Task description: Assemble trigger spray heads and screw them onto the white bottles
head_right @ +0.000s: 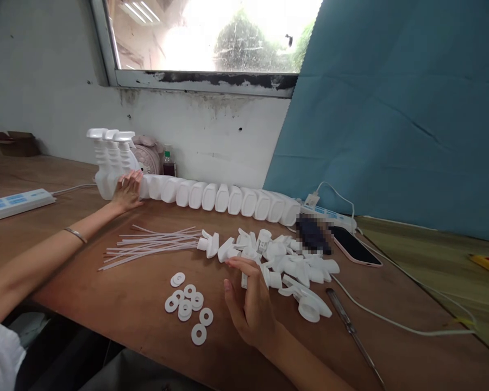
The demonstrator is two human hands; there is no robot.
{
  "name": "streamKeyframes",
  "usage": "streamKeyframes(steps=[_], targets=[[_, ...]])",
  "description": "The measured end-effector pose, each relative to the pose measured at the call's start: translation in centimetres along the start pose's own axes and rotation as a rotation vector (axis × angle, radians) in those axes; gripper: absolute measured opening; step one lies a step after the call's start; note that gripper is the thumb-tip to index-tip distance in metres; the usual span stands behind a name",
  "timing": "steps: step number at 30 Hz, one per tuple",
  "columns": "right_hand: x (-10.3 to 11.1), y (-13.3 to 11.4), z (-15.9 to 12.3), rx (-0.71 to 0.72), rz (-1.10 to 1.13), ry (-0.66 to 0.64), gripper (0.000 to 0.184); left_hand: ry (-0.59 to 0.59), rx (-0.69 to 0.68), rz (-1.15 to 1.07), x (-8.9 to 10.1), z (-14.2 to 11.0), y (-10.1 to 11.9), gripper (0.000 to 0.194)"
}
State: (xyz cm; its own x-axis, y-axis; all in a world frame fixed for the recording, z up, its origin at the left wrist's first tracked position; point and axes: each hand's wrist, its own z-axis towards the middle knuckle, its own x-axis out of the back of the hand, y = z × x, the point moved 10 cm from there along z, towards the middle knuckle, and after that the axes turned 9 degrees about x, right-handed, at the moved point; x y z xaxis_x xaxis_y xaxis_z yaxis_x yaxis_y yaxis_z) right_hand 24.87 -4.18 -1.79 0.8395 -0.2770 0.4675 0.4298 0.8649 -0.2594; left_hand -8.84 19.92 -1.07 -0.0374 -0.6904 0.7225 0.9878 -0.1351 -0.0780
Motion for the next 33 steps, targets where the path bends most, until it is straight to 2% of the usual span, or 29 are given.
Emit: streamKeyframes(steps=[4, 7, 12, 15, 21, 27, 33], targets=[[0.1, -0.1, 0.0, 0.005, 0.002, 0.000, 0.036, -0.009, -0.090, 0.023, -1.6, 0.7, 0.8, 0.088], [0.1, -0.2, 0.0, 0.009, -0.003, 0.001, 0.035, -0.001, -0.115, 0.044, -2.1, 1.0, 0.8, 0.078], [0.1, -0.3, 0.1, 0.006, -0.010, 0.003, 0.034, 0.030, -0.133, 0.054, -1.5, 0.9, 0.7, 0.049], [0.2, -0.2, 0.1, 0.007, -0.020, 0.003, 0.034, 0.033, -0.143, 0.050, -1.0, 0.6, 1.0, 0.044], [0.2, -0.2, 0.2, 0.000, -0.028, 0.007, 0.031, 0.000, -0.146, 0.032, -0.3, -0.8, 1.1, 0.047], [0.2, -0.3, 0.2, 0.006, -0.033, 0.002, 0.032, -0.052, -0.144, -0.006, 0.5, -2.3, 0.5, 0.069], [0.1, 0.0, 0.1, -0.006, -0.020, 0.000, 0.032, -0.064, -0.132, 0.041, 1.6, -3.5, 0.1, 0.068]])
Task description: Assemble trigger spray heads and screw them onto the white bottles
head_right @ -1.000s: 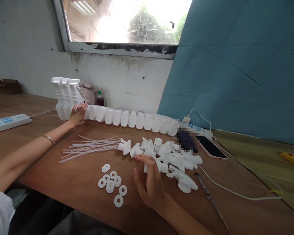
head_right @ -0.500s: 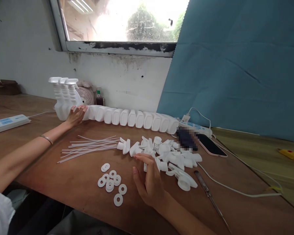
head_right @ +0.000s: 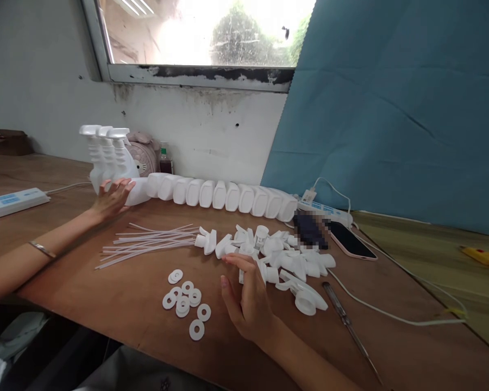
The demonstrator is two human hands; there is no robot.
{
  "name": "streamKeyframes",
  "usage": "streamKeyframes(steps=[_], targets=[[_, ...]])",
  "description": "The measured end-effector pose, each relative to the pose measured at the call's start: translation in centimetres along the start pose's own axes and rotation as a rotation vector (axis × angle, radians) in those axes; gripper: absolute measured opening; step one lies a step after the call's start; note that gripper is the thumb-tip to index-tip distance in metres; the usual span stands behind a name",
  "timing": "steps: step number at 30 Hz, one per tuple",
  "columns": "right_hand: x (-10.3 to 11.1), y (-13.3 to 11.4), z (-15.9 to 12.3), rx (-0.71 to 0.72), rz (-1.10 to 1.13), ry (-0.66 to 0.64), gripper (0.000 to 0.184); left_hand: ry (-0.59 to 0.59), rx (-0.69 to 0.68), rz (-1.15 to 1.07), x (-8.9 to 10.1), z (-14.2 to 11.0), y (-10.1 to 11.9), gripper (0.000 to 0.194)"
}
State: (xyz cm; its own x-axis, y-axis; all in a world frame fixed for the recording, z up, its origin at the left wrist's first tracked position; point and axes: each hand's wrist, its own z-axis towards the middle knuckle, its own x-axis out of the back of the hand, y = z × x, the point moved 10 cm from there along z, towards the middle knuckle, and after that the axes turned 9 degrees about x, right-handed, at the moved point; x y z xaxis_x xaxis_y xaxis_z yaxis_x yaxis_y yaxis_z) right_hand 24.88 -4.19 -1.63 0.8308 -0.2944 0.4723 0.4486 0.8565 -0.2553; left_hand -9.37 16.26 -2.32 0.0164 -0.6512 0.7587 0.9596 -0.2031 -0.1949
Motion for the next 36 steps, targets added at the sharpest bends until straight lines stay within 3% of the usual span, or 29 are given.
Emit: streamKeyframes(steps=[10, 18, 29, 36], targets=[[0.1, -0.3, 0.2, 0.016, -0.034, 0.000, 0.031, -0.005, 0.020, 0.086, 2.6, -3.2, -0.9, 0.058], [0.1, -0.1, 0.1, 0.010, -0.037, 0.000, 0.031, 0.036, -0.005, 0.097, 3.9, -6.4, -3.9, 0.049], [0.0, -0.3, 0.3, 0.018, -0.054, -0.006, 0.030, 0.127, -0.103, -0.060, 7.6, -11.0, -9.4, 0.082], [-0.3, -0.1, 0.1, 0.013, -0.042, -0.027, 0.033, 0.161, -0.086, -0.177, 8.0, -11.3, -10.0, 0.080]])
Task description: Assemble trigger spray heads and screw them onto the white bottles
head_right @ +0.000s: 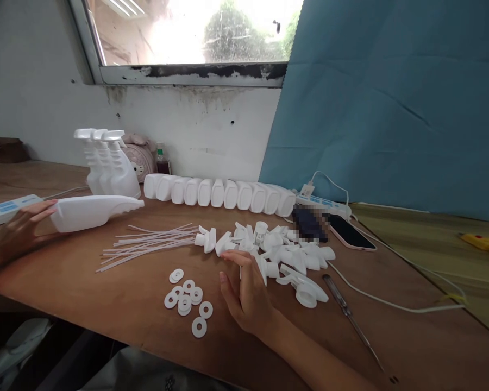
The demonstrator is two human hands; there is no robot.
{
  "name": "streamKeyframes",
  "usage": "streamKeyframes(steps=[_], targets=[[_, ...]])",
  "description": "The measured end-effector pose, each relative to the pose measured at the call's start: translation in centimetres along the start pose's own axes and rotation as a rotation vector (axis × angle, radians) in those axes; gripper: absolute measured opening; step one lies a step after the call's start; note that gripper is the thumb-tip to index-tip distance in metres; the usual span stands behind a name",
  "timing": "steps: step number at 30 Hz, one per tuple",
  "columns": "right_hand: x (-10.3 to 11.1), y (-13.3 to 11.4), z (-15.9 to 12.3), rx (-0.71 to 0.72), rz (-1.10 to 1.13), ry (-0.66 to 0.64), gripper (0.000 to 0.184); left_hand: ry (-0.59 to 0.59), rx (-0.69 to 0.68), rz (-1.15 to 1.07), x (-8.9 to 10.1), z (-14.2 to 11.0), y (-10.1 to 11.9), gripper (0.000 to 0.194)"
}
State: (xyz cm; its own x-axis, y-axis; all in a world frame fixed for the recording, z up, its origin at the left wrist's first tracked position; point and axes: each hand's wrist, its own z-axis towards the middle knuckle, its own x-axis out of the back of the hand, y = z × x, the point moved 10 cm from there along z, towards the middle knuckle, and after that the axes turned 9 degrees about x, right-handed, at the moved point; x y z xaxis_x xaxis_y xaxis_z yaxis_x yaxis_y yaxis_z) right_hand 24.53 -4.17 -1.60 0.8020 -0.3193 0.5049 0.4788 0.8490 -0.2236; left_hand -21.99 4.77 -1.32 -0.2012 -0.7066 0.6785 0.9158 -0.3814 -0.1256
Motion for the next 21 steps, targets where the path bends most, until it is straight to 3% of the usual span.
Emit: streamKeyframes(steps=[5, 8, 14, 21], targets=[[0.1, -0.2, 0.1, 0.013, 0.007, 0.004, 0.033, -0.032, -0.087, -0.029, -2.1, 2.1, 1.1, 0.076], [0.1, -0.2, 0.2, 0.009, 0.007, 0.005, 0.033, -0.060, -0.116, -0.045, -3.7, 4.0, 2.6, 0.065], [-0.1, 0.2, -0.1, -0.012, 0.009, -0.020, 0.033, -0.146, -0.187, -0.044, -6.7, 7.4, 6.9, 0.051], [-0.5, 0.1, 0.0, 0.006, -0.031, -0.063, 0.032, -0.120, -0.346, -0.053, -7.7, 9.4, 12.3, 0.049]])
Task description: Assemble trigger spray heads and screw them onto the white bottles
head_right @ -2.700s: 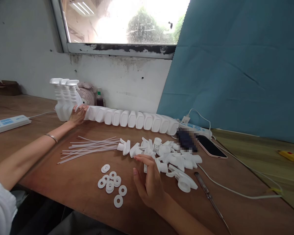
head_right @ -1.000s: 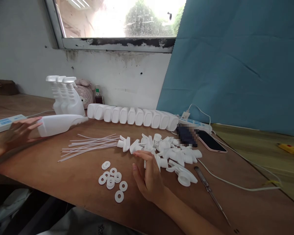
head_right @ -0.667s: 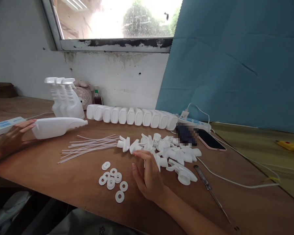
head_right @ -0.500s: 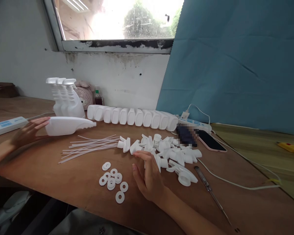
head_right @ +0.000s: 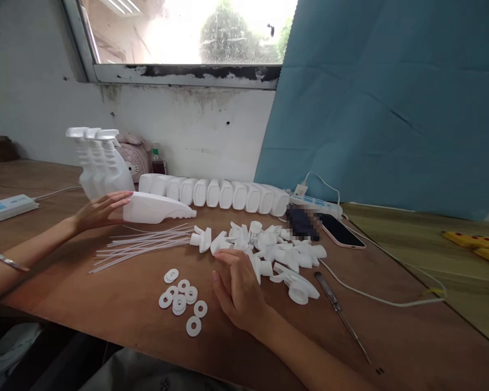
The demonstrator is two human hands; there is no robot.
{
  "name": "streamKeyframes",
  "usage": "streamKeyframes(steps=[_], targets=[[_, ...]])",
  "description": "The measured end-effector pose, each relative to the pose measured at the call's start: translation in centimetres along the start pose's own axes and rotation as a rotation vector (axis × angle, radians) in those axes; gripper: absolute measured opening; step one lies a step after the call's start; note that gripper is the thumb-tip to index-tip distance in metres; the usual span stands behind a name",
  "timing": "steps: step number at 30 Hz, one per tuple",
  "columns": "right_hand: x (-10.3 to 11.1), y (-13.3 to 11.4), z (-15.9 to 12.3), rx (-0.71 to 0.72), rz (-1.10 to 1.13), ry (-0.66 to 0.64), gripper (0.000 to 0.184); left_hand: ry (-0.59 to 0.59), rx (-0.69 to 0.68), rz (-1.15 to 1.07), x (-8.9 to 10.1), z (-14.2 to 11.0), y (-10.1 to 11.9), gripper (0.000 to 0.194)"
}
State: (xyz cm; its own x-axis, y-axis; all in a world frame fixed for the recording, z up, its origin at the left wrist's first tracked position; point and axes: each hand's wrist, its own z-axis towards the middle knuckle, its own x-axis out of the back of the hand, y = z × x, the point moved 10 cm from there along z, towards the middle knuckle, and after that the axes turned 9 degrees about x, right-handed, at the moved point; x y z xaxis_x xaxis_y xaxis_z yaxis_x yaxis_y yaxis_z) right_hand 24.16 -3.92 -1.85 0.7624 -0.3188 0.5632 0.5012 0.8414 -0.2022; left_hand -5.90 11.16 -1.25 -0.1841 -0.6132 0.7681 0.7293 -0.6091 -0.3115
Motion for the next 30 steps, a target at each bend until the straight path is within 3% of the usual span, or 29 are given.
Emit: streamKeyframes(steps=[10, 30], targets=[[-1.5, 0.1, 0.2, -0.012, -0.112, -0.162, 0.020, 0.071, -0.129, 0.033, -2.3, 3.3, 3.1, 0.049], [-1.9, 0.2, 0.1, -0.015, -0.124, -0.192, 0.020, 0.161, -0.166, 0.123, -1.6, 3.4, 3.6, 0.052]])
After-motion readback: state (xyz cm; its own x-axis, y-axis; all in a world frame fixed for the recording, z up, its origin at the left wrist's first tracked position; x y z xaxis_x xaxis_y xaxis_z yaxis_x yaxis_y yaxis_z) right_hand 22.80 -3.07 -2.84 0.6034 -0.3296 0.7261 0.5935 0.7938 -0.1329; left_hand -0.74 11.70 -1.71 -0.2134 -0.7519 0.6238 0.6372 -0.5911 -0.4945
